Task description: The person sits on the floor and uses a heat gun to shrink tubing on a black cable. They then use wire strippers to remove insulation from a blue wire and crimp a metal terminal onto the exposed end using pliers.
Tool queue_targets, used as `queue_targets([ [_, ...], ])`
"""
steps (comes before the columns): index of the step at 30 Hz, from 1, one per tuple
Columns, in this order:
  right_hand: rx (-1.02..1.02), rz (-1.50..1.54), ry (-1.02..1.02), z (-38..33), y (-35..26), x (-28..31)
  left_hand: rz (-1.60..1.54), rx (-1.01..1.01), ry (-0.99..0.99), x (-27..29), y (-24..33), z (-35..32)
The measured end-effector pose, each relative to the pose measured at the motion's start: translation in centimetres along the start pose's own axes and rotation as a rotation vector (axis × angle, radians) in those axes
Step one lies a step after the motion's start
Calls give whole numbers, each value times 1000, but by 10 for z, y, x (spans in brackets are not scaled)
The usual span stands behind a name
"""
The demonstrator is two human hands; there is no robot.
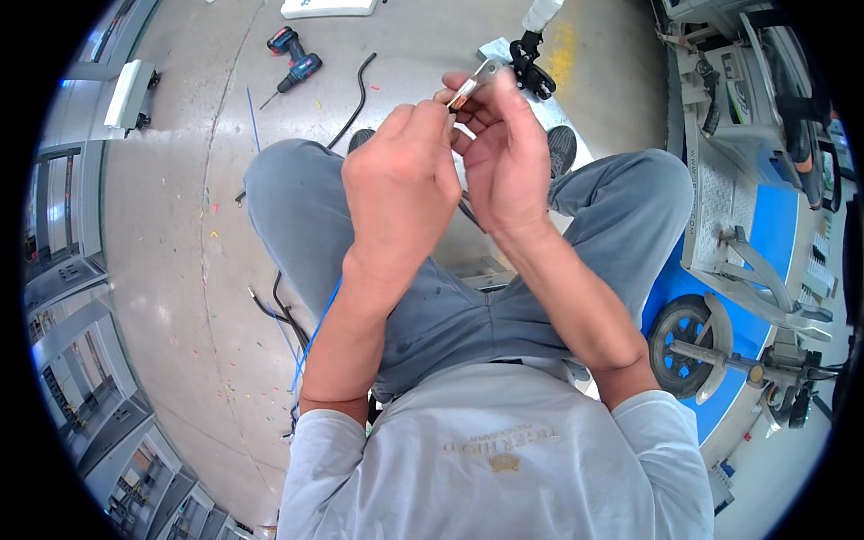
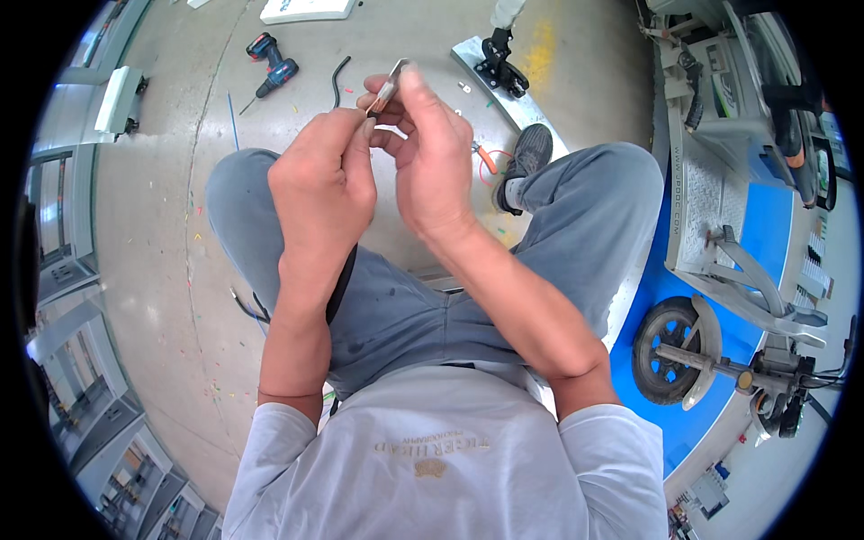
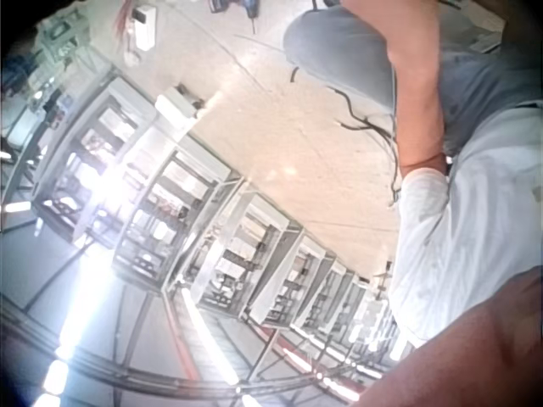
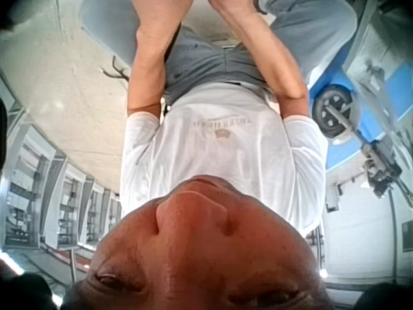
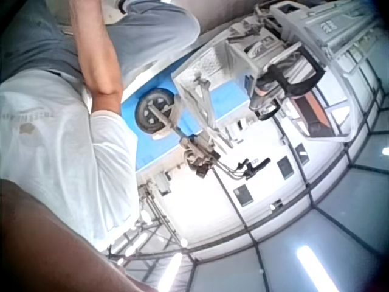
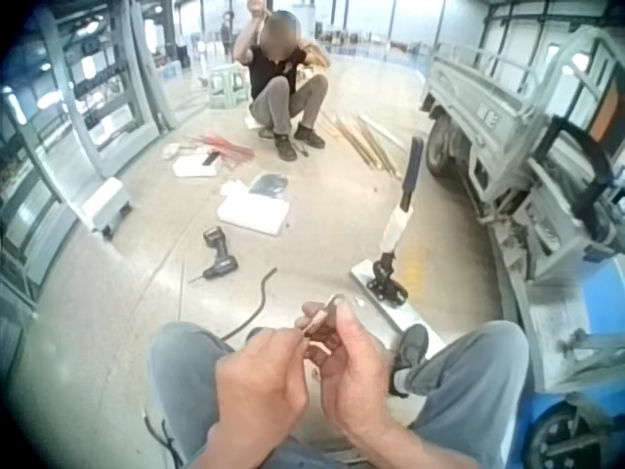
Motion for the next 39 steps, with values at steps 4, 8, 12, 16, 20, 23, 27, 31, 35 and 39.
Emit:
queue_targets([
  [4,-16,-149,-28,5,-12,7,5,18,-69,1,4,0],
  [8,13,-188,-42,6,-20,11,-62,54,-107,-1,2,-1],
  [12,229,-533,-241,18,-35,17,-262,150,-140,0,-4,3],
  [16,158,-365,-222,18,-35,16,-275,166,-194,-2,-1,6],
  [20,91,-320,-297,22,-38,20,-219,137,-187,0,0,8],
  [23,102,-333,-381,22,-40,16,-121,21,-148,3,5,9],
  [27,86,-258,-406,22,-39,20,-382,126,-331,0,-2,16],
  [31,90,-231,-388,21,-37,25,-256,-32,-189,-4,6,13],
  [35,50,-252,-363,20,-32,33,-310,100,-299,0,2,6],
  [39,71,-264,-362,17,-37,28,-339,255,-327,3,-5,-4],
])
Point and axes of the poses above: each hand's wrist, its own z-axis towards the middle knuckle, its own x-axis out of the back of the hand, y = z × x, the point moved 5 cm from there along z, towards the middle knuckle, and after that the axes turned 13 degrees about z, right-handed, at the moved point
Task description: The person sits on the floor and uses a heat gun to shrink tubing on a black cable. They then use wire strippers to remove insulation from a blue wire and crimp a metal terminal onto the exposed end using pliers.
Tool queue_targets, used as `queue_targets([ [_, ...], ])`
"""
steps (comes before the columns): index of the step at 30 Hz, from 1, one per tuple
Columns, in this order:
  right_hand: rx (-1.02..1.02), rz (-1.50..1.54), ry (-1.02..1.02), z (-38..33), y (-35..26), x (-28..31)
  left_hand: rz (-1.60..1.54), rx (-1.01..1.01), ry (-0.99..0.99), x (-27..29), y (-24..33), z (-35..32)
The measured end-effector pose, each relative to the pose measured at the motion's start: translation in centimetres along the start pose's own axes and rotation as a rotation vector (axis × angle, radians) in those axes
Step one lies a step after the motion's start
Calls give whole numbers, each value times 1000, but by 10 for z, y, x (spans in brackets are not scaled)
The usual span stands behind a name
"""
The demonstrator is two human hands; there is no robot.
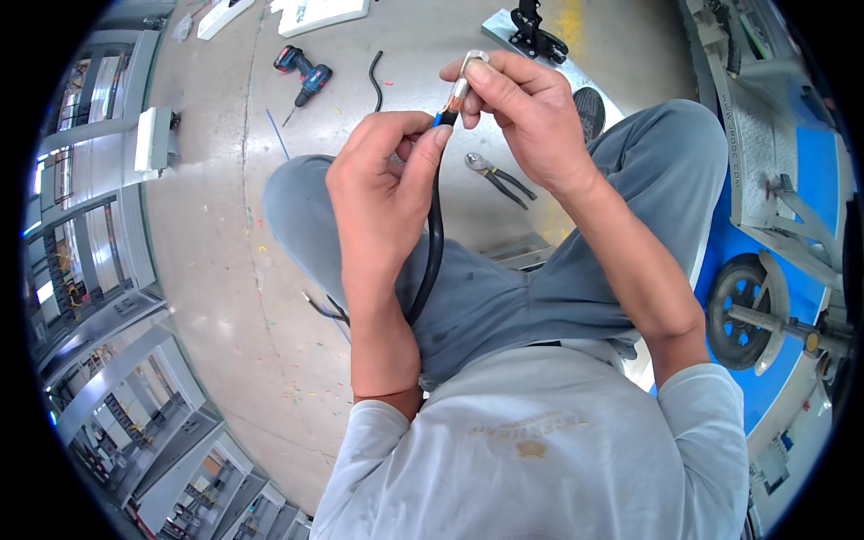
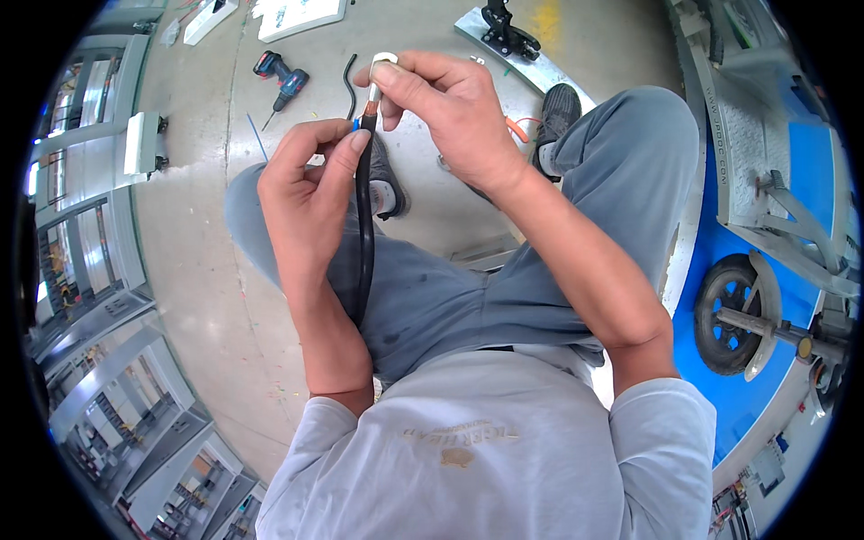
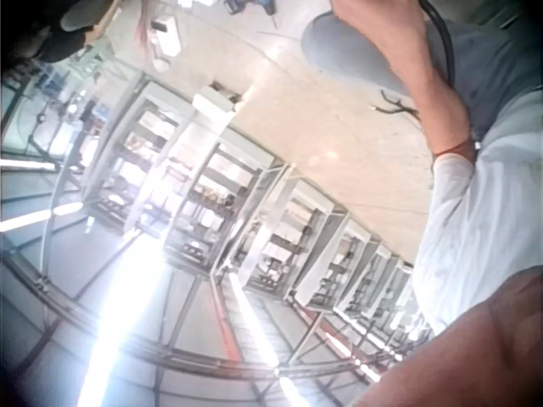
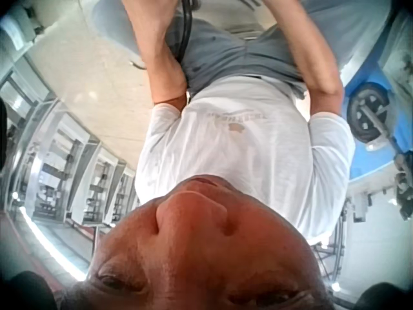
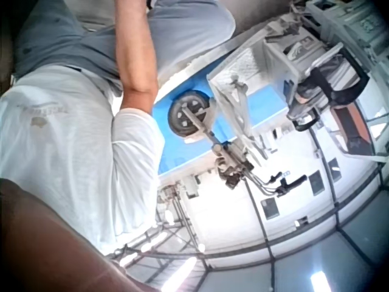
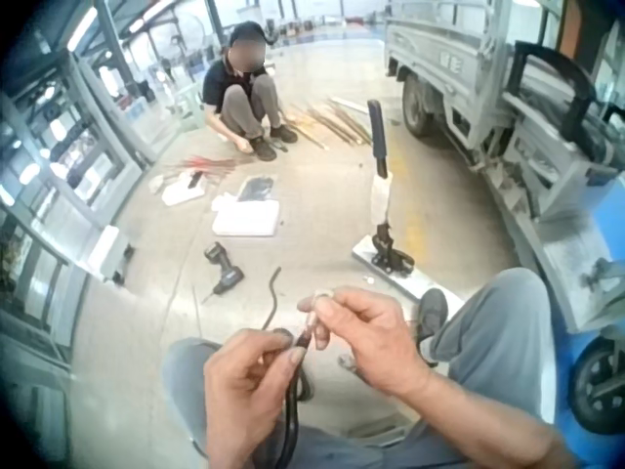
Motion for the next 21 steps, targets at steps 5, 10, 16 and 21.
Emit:
queue_targets([
  [5,27,7,21,2,-1,-6,-1,-59,36,1,-2,-3],
  [10,47,-3,29,1,2,-8,-338,154,-102,-7,-12,4],
  [16,37,18,55,-3,3,-5,-167,-20,-41,-8,-3,7],
  [21,18,5,35,-2,0,-6,-318,48,-46,-10,-2,2],
])
Point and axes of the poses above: each hand's wrist, its own z-axis towards the middle knuckle, its own x-axis out of the back of the hand, y = z × x, the point moved 5 cm from there along z, towards the middle knuckle, and after that the axes turned 13 degrees about z, right-handed, at the moved point
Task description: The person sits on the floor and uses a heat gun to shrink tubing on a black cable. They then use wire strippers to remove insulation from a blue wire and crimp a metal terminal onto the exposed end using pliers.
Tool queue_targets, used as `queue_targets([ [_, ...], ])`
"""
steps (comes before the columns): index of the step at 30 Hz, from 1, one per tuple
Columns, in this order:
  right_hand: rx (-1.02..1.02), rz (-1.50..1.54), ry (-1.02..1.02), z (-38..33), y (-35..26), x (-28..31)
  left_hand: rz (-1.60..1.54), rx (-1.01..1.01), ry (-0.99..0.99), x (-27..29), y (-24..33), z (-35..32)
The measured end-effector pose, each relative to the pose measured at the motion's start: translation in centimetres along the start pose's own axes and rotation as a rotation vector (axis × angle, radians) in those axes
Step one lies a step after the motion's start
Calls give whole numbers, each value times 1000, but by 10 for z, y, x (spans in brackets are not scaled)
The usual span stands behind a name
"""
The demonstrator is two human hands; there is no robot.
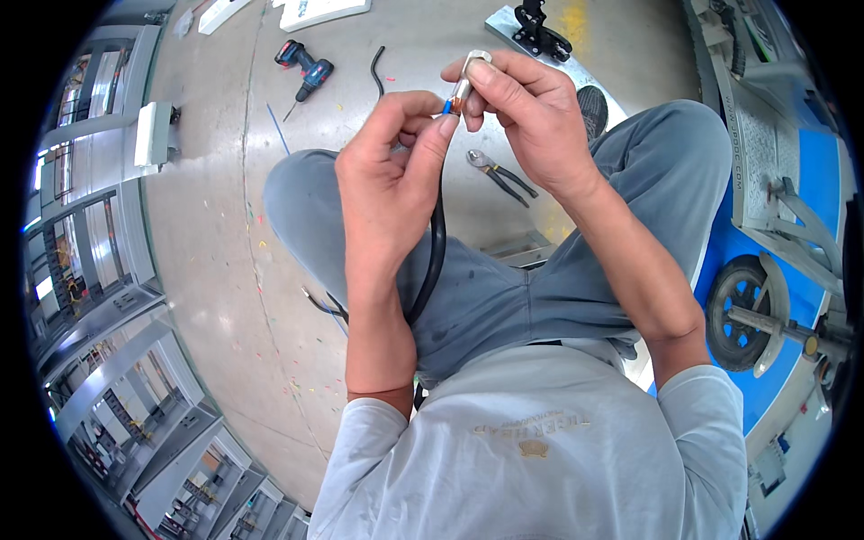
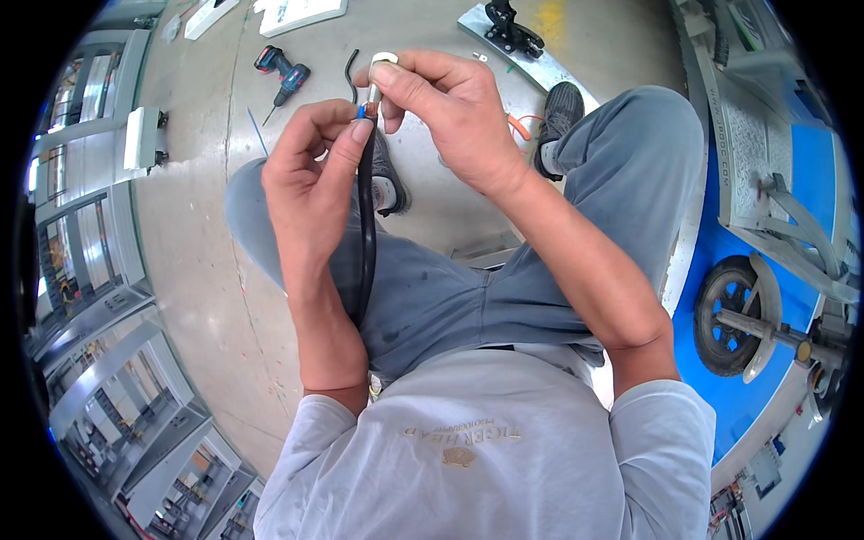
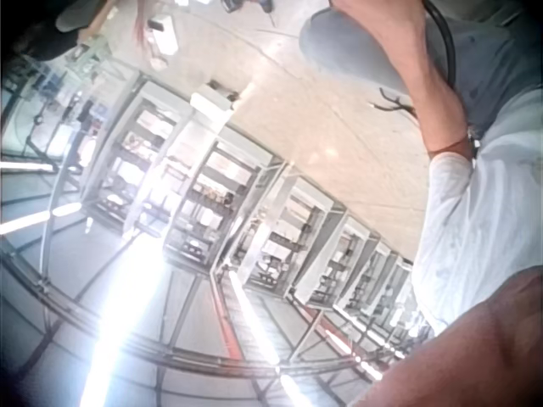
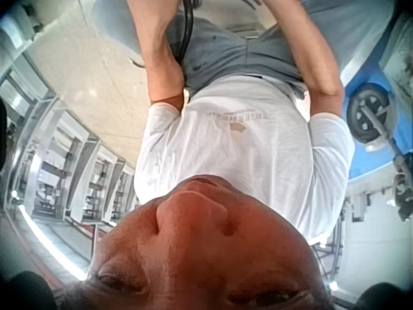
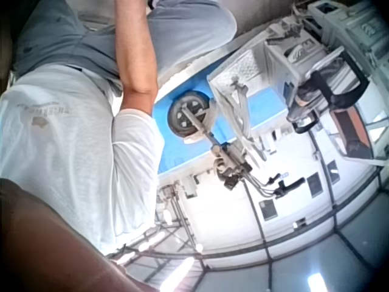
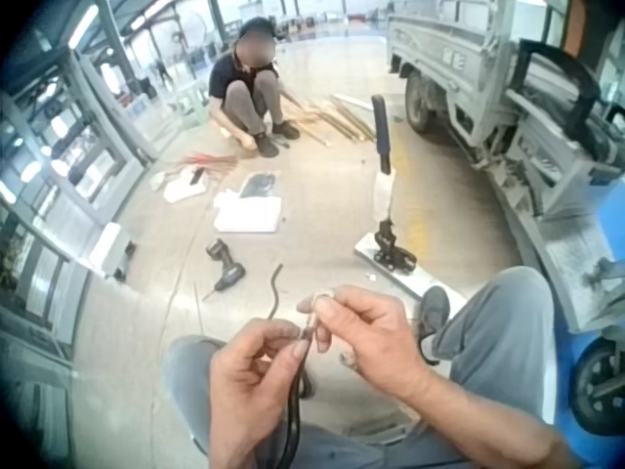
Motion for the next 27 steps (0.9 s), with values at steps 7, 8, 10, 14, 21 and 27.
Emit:
queue_targets([
  [7,-105,-44,-81,5,-6,2,281,18,-53,4,-7,-7],
  [8,-129,-45,-92,8,-10,2,355,-17,-60,5,-5,-6],
  [10,-185,-177,-134,15,-19,9,432,-83,-65,2,-3,-5],
  [14,-230,-422,-215,29,-44,4,310,41,-136,-5,-7,-8],
  [21,-217,-530,-456,33,-61,7,-16,119,-311,-12,-11,-5],
  [27,-291,-446,-376,27,-57,7,-2,148,-282,-10,-8,-8],
])
Point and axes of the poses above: each hand's wrist, its own z-axis towards the middle knuckle, its own x-axis out of the back of the hand, y = z × x, the point moved 5 cm from there along z, towards the middle knuckle, and after that the axes turned 13 degrees about z, right-handed, at the moved point
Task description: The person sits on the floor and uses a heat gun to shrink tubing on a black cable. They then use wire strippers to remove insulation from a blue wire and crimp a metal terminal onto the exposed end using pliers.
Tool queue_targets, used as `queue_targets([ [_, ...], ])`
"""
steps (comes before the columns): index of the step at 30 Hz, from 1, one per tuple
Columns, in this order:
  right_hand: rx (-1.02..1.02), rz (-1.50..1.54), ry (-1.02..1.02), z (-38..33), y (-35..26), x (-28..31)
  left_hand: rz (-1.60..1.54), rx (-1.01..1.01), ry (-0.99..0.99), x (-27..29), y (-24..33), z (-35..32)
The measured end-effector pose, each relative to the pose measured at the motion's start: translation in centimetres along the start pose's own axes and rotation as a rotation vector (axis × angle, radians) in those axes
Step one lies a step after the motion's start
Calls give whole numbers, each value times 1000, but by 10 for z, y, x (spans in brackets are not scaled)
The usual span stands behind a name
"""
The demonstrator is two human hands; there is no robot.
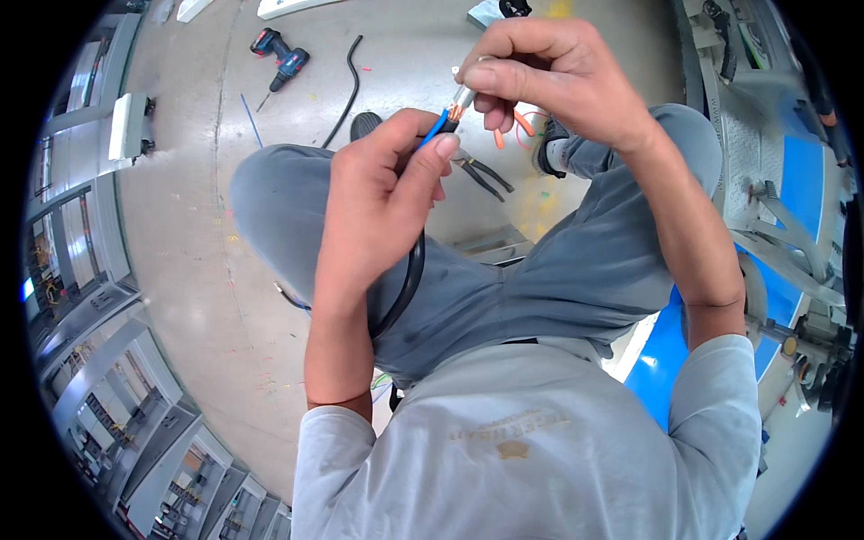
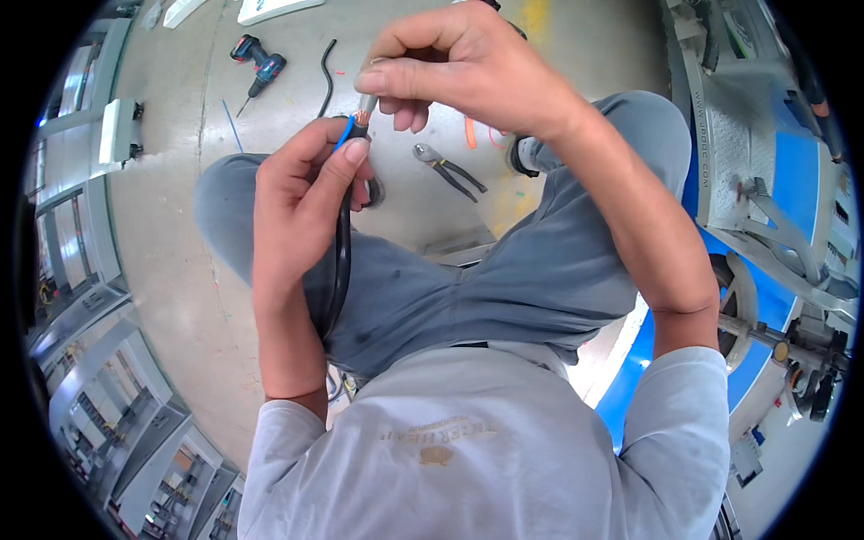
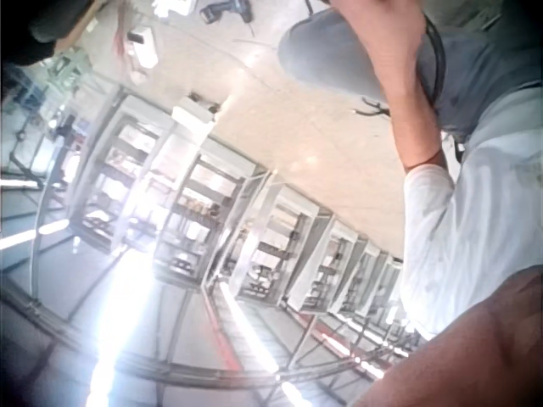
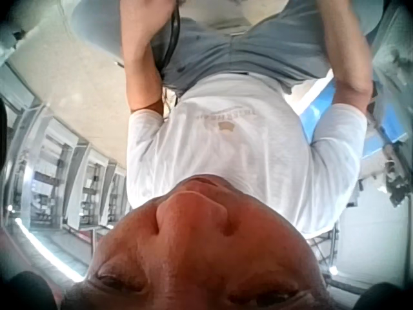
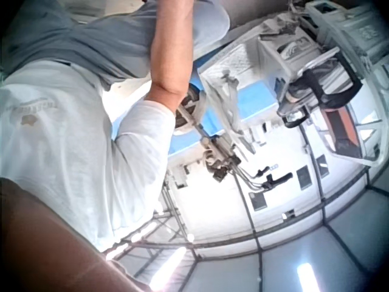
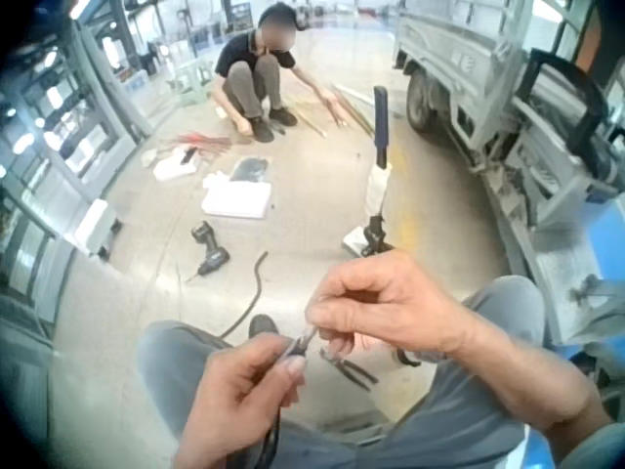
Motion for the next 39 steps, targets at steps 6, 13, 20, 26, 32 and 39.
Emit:
queue_targets([
  [6,-68,67,160,-19,0,-9,303,-44,119,-2,8,-9],
  [13,224,100,-70,-42,-18,-9,-187,-32,-253,-6,24,-13],
  [20,158,-25,-51,-49,-36,-7,-96,-88,-210,-6,35,-17],
  [26,174,-250,-44,-49,-63,-14,-24,-73,-150,-2,42,-38],
  [32,104,-196,-26,-45,-59,-10,96,-38,-128,1,34,-43],
  [39,312,-485,-222,-45,-85,-24,151,-133,-137,-2,50,-42],
])
Point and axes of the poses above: each hand's wrist, its own z-axis towards the middle knuckle, its own x-axis out of the back of the hand, y = z × x, the point moved 5 cm from there along z, towards the middle knuckle, and after that the axes turned 13 degrees about z, right-handed, at the moved point
